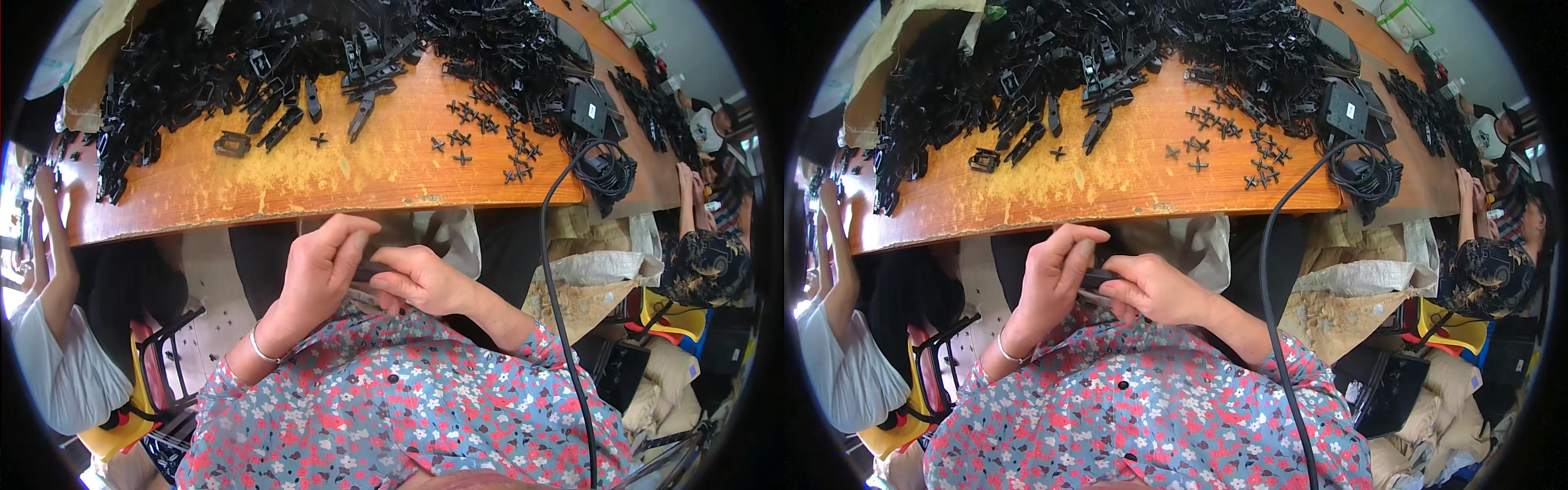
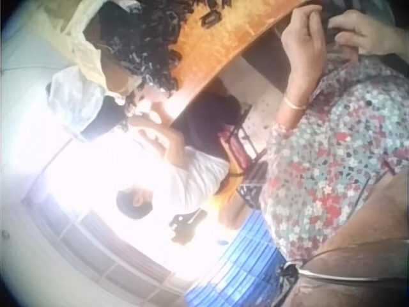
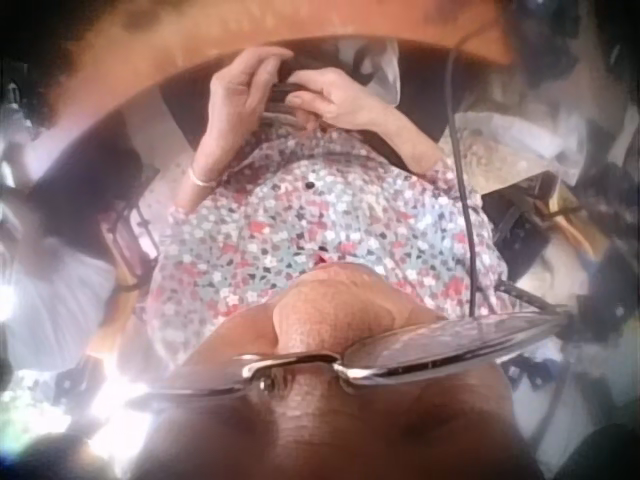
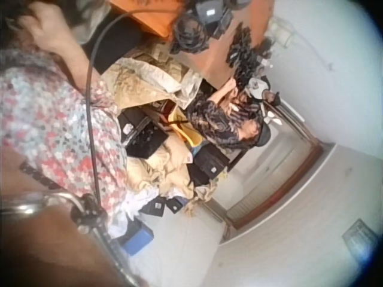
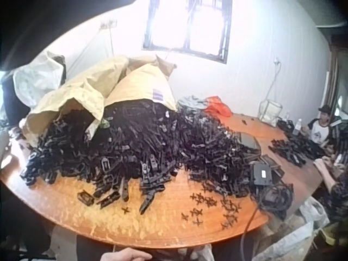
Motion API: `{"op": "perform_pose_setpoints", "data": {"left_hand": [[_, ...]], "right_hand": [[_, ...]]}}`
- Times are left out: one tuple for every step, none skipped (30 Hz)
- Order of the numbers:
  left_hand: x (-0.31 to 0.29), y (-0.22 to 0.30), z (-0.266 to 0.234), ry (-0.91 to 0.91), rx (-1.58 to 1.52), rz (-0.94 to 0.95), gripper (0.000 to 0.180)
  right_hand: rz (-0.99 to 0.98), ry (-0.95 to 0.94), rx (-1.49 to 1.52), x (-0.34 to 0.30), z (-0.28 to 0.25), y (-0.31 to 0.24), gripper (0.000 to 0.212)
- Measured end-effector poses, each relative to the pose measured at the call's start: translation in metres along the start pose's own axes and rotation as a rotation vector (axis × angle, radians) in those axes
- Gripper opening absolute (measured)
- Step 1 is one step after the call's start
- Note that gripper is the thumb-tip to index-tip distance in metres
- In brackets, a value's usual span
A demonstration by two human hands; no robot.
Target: The person assembles small plastic components by fitting parts together by hand and drops the finished pieces into a bag.
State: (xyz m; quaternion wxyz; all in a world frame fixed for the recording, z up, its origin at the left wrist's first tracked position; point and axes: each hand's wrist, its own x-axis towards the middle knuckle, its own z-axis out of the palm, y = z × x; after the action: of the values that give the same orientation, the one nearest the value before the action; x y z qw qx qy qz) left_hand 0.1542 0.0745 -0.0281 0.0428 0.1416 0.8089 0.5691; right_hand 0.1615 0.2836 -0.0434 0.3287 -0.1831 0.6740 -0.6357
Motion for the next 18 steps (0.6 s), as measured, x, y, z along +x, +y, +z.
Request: {"op": "perform_pose_setpoints", "data": {"left_hand": [[0.003, 0.000, -0.001, 0.061, 0.148, 0.159, 0.011], [0.006, 0.002, -0.004, 0.065, 0.151, 0.165, 0.011], [0.012, 0.004, -0.008, 0.135, 0.267, 0.325, 0.012], [0.017, 0.007, -0.013, 0.205, 0.382, 0.484, 0.016], [0.024, 0.013, -0.019, 0.243, 0.383, 0.483, 0.018], [0.031, 0.018, -0.027, 0.263, 0.405, 0.450, 0.012], [0.043, 0.014, -0.036, 0.343, 0.497, 0.493, 0.014], [0.055, 0.010, -0.044, 0.421, 0.586, 0.537, 0.016], [0.064, 0.009, -0.052, 0.433, 0.693, 0.497, 0.018], [0.070, 0.008, -0.060, 0.443, 0.802, 0.458, 0.021], [0.071, 0.001, -0.068, 0.429, 0.852, 0.393, 0.024], [0.069, -0.005, -0.074, 0.440, 0.886, 0.371, 0.023], [0.070, -0.010, -0.075, 0.420, 0.896, 0.337, 0.022], [0.071, -0.014, -0.075, 0.399, 0.907, 0.304, 0.022], [0.071, -0.014, -0.075, 0.390, 0.893, 0.318, 0.022], [0.072, -0.013, -0.075, 0.387, 0.892, 0.305, 0.020], [0.073, -0.013, -0.074, 0.385, 0.892, 0.290, 0.019], [0.074, -0.015, -0.075, 0.382, 0.885, 0.299, 0.019]], "right_hand": [[-0.006, 0.000, -0.005, 0.001, -0.004, 0.002, 0.021], [0.031, 0.035, -0.094, 0.002, -0.008, 0.005, 0.018], [0.069, 0.070, -0.182, 0.002, -0.012, 0.008, 0.018], [0.064, 0.070, -0.186, 0.001, -0.015, 0.013, 0.018], [0.037, 0.189, -0.604, -0.001, -0.017, 0.017, 0.021], [0.009, 0.312, -1.018, -0.004, -0.020, 0.022, 0.026], [0.012, 0.352, -0.985, -0.007, -0.023, 0.025, 0.035], [0.009, 0.362, -0.988, -0.011, -0.026, 0.023, 0.035], [0.005, 0.329, -0.849, -0.016, -0.028, 0.017, 0.033], [-0.002, 0.299, -0.709, -0.021, -0.029, 0.011, 0.031], [0.003, 0.319, -0.710, -0.023, -0.031, 0.005, 0.031], [-0.158, 0.373, -0.725, -0.024, -0.034, -0.003, 0.026], [-0.307, 0.440, -0.743, -0.025, -0.038, -0.010, 0.022], [-0.342, 0.528, -0.687, -0.027, -0.043, -0.018, 0.014], [-0.313, 0.578, -0.650, -0.029, -0.051, -0.024, 0.013], [-0.283, 0.630, -0.612, -0.032, -0.059, -0.029, 0.012], [-0.290, 0.694, -0.673, -0.035, -0.070, -0.036, 0.012], [-0.305, 0.759, -0.777, -0.036, -0.082, -0.039, 0.011]]}}
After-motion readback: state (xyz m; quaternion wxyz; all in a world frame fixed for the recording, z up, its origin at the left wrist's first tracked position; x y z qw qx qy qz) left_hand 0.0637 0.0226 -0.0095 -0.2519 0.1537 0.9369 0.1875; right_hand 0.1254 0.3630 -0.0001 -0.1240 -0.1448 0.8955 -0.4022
